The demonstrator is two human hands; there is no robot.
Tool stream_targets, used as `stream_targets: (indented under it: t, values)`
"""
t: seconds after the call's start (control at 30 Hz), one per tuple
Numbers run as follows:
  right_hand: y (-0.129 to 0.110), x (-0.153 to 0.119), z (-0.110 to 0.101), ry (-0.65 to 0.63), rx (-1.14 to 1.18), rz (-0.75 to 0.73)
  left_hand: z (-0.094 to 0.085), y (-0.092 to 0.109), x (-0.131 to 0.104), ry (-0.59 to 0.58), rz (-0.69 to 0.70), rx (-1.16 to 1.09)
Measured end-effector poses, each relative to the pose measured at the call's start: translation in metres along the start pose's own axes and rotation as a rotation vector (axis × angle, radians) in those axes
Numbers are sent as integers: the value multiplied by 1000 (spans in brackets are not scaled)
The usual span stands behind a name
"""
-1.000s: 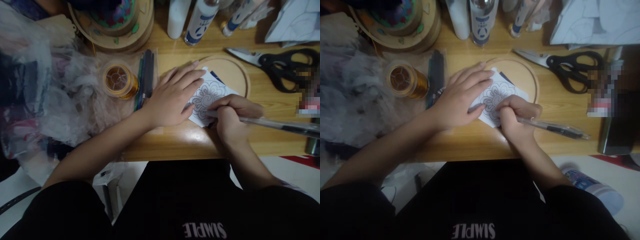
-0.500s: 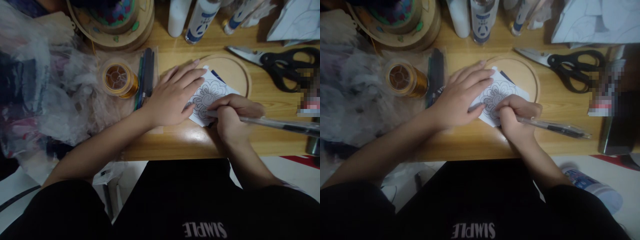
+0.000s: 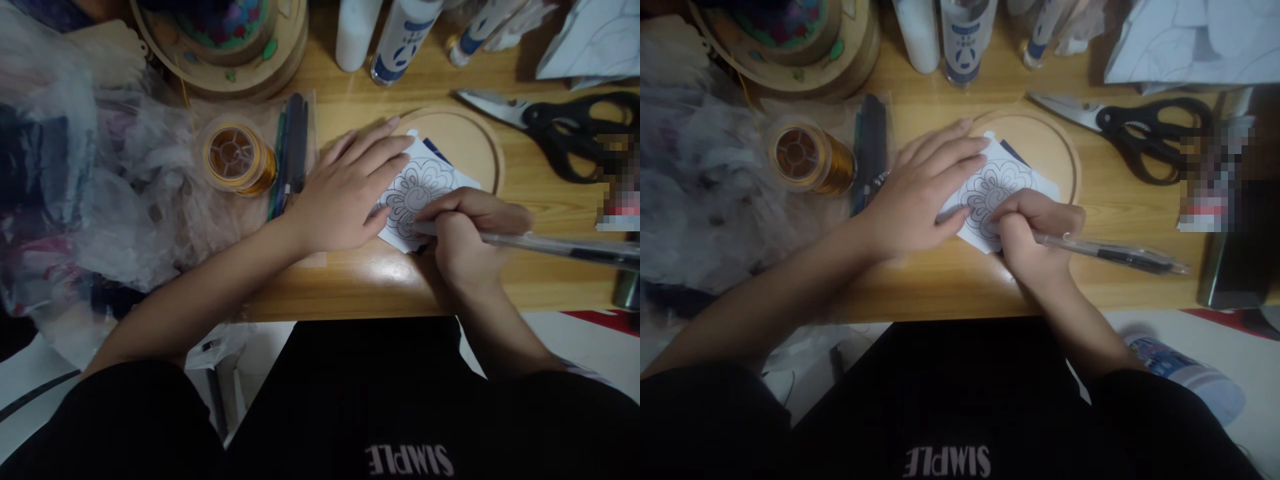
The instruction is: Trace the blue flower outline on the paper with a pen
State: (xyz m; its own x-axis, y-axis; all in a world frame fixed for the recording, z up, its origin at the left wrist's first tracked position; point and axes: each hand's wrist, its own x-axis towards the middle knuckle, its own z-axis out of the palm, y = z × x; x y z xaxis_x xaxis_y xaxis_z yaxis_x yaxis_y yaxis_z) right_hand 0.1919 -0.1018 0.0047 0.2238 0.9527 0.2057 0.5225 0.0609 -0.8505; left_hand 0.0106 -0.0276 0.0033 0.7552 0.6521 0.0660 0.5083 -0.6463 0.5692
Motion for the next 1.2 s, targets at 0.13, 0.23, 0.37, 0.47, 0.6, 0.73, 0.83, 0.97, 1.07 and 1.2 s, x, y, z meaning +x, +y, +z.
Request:
stream_targets:
  t: [0.13, 0.23, 0.37, 0.47, 0.6, 0.73, 0.83, 0.97, 1.07, 1.2]
  values:
    - [2, -1, 2, 53, 26, 24, 0, 0, 0, 1, 4, -7]
    - [1, -2, 3, 69, 16, 42, 1, 0, 0, 10, 3, -4]
    - [0, -1, 0, 7, -21, 38, 1, -1, 0, 22, 8, 5]
    - [0, 1, -2, -30, 9, -7, 1, -1, 0, 14, 10, 1]
    - [1, 0, -2, -19, 15, 12, 1, -1, 0, 6, 3, 10]
    - [-1, 0, -1, 7, 16, 48, 0, -1, -1, 19, 16, 12]
    - [-3, 2, -1, -15, -1, 47, 0, 0, -1, 22, 18, 17]
    - [-3, 5, -1, -18, -8, 46, -1, 0, -1, 13, 12, 39]
    - [-4, 4, -1, -8, -23, 55, 0, -1, -1, 13, 11, 25]
    - [-5, 4, -1, -34, -14, 68, 1, -2, -1, 29, 19, 14]
